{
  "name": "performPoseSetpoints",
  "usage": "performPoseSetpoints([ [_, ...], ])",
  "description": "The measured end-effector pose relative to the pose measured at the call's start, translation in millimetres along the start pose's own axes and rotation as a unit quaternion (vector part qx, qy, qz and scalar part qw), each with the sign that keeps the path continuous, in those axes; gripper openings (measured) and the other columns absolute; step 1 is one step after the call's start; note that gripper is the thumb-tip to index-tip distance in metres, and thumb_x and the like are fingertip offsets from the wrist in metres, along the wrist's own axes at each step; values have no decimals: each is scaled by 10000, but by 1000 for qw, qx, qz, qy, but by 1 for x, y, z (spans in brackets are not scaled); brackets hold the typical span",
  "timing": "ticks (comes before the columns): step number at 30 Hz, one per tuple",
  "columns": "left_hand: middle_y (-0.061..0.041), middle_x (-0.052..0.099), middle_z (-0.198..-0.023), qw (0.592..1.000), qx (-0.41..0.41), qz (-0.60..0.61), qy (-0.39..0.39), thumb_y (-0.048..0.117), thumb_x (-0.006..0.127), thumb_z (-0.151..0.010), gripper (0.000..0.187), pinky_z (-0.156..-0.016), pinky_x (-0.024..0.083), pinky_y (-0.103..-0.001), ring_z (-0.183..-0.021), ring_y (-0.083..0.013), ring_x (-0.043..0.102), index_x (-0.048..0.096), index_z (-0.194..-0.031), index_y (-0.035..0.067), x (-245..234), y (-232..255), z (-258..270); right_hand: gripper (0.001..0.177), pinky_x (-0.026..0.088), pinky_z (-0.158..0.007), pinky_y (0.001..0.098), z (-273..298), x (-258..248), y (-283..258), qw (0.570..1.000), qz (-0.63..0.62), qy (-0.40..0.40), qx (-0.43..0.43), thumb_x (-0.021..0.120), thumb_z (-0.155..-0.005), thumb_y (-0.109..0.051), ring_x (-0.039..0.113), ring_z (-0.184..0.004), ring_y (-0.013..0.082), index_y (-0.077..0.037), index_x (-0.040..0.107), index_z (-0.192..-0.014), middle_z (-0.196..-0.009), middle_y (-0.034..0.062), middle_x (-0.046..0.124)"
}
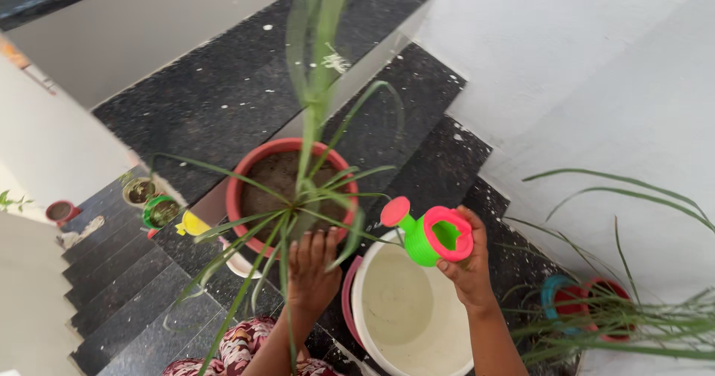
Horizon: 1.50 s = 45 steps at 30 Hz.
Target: The person waters several potted plants on a staircase and a landing using a small plastic watering can, refilling the can from a bucket of water.
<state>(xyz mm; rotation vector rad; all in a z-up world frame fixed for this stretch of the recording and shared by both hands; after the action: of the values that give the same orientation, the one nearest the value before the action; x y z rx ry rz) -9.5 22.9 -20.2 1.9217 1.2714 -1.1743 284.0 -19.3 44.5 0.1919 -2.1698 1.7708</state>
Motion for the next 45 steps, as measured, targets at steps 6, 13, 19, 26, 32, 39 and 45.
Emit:
performPoseSetpoints([
  [6,-200,310,-1494,987,5,162,-2,345,715,-808,761,-1184,243,-628,-1462,-500,195,420,-1479,144,-10,32,47,847,473,-1105,369,60,-78,48,977,183,38,99,924,-677,-139,577,-1285,185,-111,490,-1404,-1405,39,578],
  [13,-228,717,-1205,713,-408,315,-474,432,777,-797,762,-962,568,-470,-1123,-390,739,470,-1365,28,34,68,98,776,543,-982,386,89,-95,129,819,488,-62,294,972,-591,-298,668,-1155,274,-132,617,-1261,-1242,100,690],
  [19,-235,732,-1127,718,-419,312,-461,176,704,-728,778,-852,637,-473,-945,-411,789,413,-1439,50,44,62,108,875,549,-953,418,104,-103,220,711,493,-166,473,911,-574,-399,681,-1159,317,-138,560,-1332,-1210,124,726],
  [26,-246,712,-1144,775,-355,388,-349,19,741,-610,835,-951,538,-442,-1062,-364,715,440,-1389,15,62,96,154,821,558,-950,428,161,-110,260,801,238,98,541,877,-696,-395,673,-1158,309,-100,501,-1364,-1270,172,690],
  [32,-225,743,-1139,748,-330,389,-425,-1,719,-653,897,-964,558,-404,-1065,-335,747,367,-1475,74,67,138,151,842,602,-826,507,205,-108,236,752,170,210,601,834,-747,-503,677,-1086,322,-117,393,-1351,-1255,149,657],
  [39,-199,760,-1156,704,-269,386,-532,25,692,-704,907,-966,582,-387,-1055,-321,784,309,-1520,128,85,176,173,863,538,-988,419,294,-143,227,757,290,192,554,929,-677,-490,593,-1213,329,-107,460,-1292,-1263,164,642],
  [45,-194,756,-1174,678,-236,404,-567,41,704,-677,898,-991,556,-373,-1092,-306,766,342,-1495,120,95,243,210,807,521,-996,433,374,-188,163,757,348,207,512,889,-653,-374,579,-1214,323,-181,476,-1319,-1319,102,527],
])
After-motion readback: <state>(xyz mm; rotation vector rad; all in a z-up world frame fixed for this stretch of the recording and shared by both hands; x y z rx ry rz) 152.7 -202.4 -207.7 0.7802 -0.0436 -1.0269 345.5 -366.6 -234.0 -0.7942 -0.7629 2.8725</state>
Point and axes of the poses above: each hand's wrist, its own z-axis away from the middle knuckle, its own x-axis out of the palm, y = z × x, the point moved 2 cm from there along -z, towards the middle knuckle
